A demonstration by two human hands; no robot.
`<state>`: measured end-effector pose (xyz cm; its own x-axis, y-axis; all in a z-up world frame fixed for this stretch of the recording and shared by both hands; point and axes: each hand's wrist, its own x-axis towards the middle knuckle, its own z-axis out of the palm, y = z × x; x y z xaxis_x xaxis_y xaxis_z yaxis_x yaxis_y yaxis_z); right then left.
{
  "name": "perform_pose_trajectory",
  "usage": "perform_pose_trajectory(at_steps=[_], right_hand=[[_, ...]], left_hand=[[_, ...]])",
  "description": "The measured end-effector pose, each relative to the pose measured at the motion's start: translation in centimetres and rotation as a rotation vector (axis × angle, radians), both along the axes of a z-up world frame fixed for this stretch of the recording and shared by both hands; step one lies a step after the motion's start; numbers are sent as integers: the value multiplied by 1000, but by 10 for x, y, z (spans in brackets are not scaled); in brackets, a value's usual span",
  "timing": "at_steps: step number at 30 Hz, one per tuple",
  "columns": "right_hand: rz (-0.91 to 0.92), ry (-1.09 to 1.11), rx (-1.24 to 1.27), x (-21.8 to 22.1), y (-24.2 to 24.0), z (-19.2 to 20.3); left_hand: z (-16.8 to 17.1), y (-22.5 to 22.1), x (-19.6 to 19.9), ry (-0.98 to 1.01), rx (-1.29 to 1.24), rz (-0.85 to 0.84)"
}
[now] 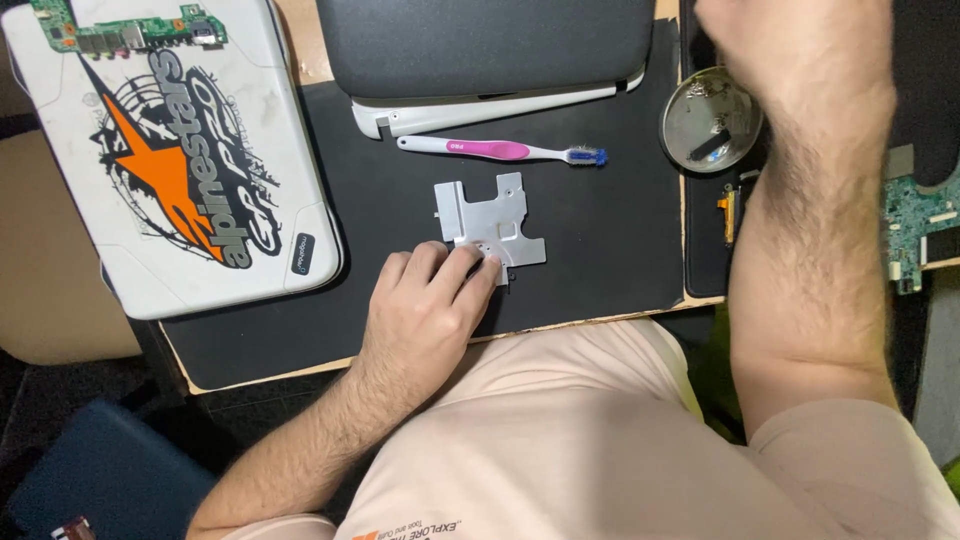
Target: The person is cleaning a laptop fan assembly by brushing off dust and then reassembling the fan into its metal housing using a small screwdriver.
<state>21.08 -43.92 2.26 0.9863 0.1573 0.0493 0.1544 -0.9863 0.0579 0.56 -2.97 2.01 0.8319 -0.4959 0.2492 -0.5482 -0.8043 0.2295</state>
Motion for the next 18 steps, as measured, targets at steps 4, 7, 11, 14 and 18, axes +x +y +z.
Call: perform_pose_trajectory(at_steps=[4,7,11,14,18], right_hand=[[-25,62,7,-5,4,12],[360,-31,208,-30,18,33],[519,275,575,-42,90,52],[492,400,502,-51,109,38],[498,330,223,-52,110,16]], left_hand=[[3,3,-1,-45,-11,-27],[2,4,-1,-41,-28,-29],[-1,4,-1,-33,-59,-17],[-1,4,-2,-37,-89,-8],[-2,5,-1,-36,-84,-6]])
